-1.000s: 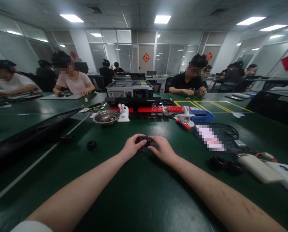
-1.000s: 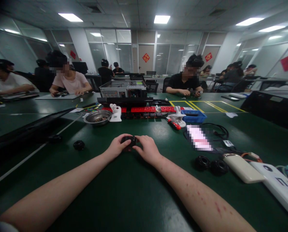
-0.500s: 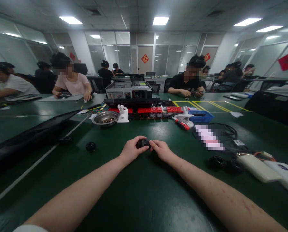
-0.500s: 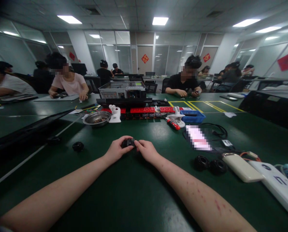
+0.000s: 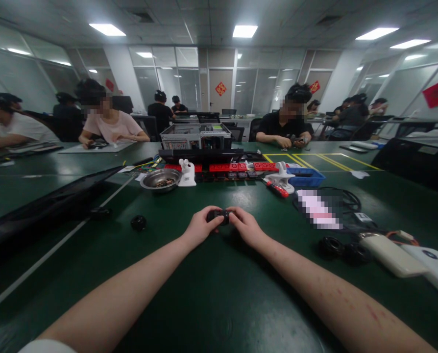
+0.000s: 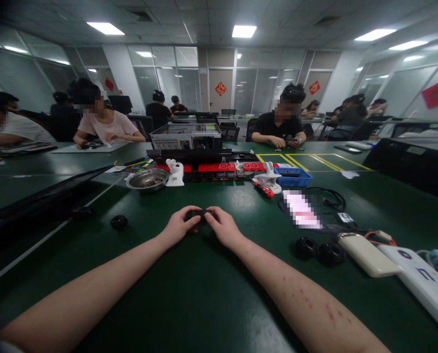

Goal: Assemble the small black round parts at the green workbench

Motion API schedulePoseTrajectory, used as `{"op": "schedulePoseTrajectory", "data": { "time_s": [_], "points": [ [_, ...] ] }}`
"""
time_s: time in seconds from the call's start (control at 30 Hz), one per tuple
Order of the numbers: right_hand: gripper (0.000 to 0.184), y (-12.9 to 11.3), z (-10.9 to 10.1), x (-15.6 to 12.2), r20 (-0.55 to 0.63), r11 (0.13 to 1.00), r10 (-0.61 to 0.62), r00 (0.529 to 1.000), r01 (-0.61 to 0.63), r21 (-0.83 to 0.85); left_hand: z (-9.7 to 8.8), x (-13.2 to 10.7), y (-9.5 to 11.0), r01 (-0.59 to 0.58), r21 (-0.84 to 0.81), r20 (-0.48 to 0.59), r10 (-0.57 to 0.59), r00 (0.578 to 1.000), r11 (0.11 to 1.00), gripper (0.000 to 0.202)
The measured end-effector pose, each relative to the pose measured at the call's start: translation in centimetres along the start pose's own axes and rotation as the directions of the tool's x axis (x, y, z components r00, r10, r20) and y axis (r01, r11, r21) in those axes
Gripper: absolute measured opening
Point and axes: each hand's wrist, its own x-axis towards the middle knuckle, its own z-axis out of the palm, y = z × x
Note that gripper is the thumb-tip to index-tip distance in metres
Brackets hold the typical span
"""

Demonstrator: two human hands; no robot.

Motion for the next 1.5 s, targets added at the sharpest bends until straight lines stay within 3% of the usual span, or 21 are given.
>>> {"op": "schedulePoseTrajectory", "data": {
  "time_s": [0.13, 0.27, 0.33, 0.43, 0.53, 0.63, 0.73, 0.9, 1.03, 1.17, 1.23, 1.33, 1.4, 1.5],
  "points": [
    [0.048, 0.6, 0.1, 0.4, 0.053, 0.994, 0.108, 0.993, -0.108, 0.012, -0.2, -0.5, 0.7, -0.138, 0.295, -0.018, 0.15, 0.989, 0.946, 0.036],
    [0.042, 0.6, 0.1, 0.4, 0.082, 0.992, 0.121, 0.989, -0.118, -0.046, -0.2, -0.6, 0.8, -0.169, 0.337, 0.006, 0.177, 0.984, 0.926, 0.037],
    [0.034, 0.5, 0.2, 0.3, 0.074, 0.994, 0.103, 0.992, -0.101, -0.029, -0.1, -0.5, 0.6, -0.138, 0.276, -0.001, 0.144, 0.99, 0.951, 0.037],
    [0.024, 0.1, 0.1, 0.0, 0.024, 0.999, 0.03, 0.999, -0.029, -0.03, 0.4, -0.1, 0.0, -0.006, 0.036, -0.005, 0.006, 1.0, 0.999, 0.039],
    [0.032, -0.5, -0.1, -0.3, -0.009, 0.987, -0.08, 0.997, 0.078, -0.142, 0.8, 0.3, -0.5, 0.148, -0.225, 0.046, -0.142, 0.989, 0.963, 0.039],
    [0.035, -0.9, -0.3, -0.5, -0.008, 0.966, -0.146, 0.989, 0.141, -0.216, 0.9, 0.5, -0.7, 0.172, -0.292, 0.065, -0.159, 0.985, 0.941, 0.037],
    [0.03, -0.8, -0.2, -0.4, -0.031, 0.986, -0.095, 0.995, 0.089, -0.138, 0.7, 0.2, -0.4, 0.091, -0.189, 0.025, -0.088, 0.996, 0.978, 0.038],
    [0.031, -0.3, 0.0, 0.1, 0.031, 0.996, 0.07, 0.997, -0.068, -0.061, 0.2, -0.4, 0.5, -0.094, 0.205, -0.051, 0.107, 0.993, 0.974, 0.036],
    [0.037, -0.1, 0.2, 0.2, 0.081, 0.996, 0.079, 0.994, -0.075, -0.055, -0.1, -0.6, 0.8, -0.132, 0.289, -0.08, 0.161, 0.984, 0.948, 0.036],
    [0.026, -0.1, 0.2, 0.1, 0.054, 0.997, 0.041, 0.998, -0.037, -0.061, 0.2, -0.2, 0.4, -0.087, 0.147, -0.055, 0.096, 0.994, 0.985, 0.039],
    [0.022, -0.4, 0.1, 0.0, 0.031, 0.993, -0.026, 0.999, 0.029, -0.117, 0.4, 0.0, 0.0, 0.028, -0.029, -0.011, -0.028, 1.0, 0.999, 0.041],
    [0.033, -0.9, -0.2, -0.3, 0.019, 0.959, -0.151, 0.988, 0.151, -0.24, 0.5, 0.4, -0.4, 0.204, -0.232, 0.092, -0.188, 0.978, 0.951, 0.041],
    [0.036, -1.1, -0.3, -0.5, 0.025, 0.937, -0.203, 0.979, 0.202, -0.286, 0.6, 0.5, -0.5, 0.226, -0.279, 0.12, -0.2, 0.973, 0.933, 0.04],
    [0.038, -1.1, -0.3, -0.5, 0.021, 0.948, -0.192, 0.981, 0.191, -0.255, 0.5, 0.5, -0.5, 0.157, -0.266, 0.071, -0.143, 0.987, 0.951, 0.04]
  ]
}}
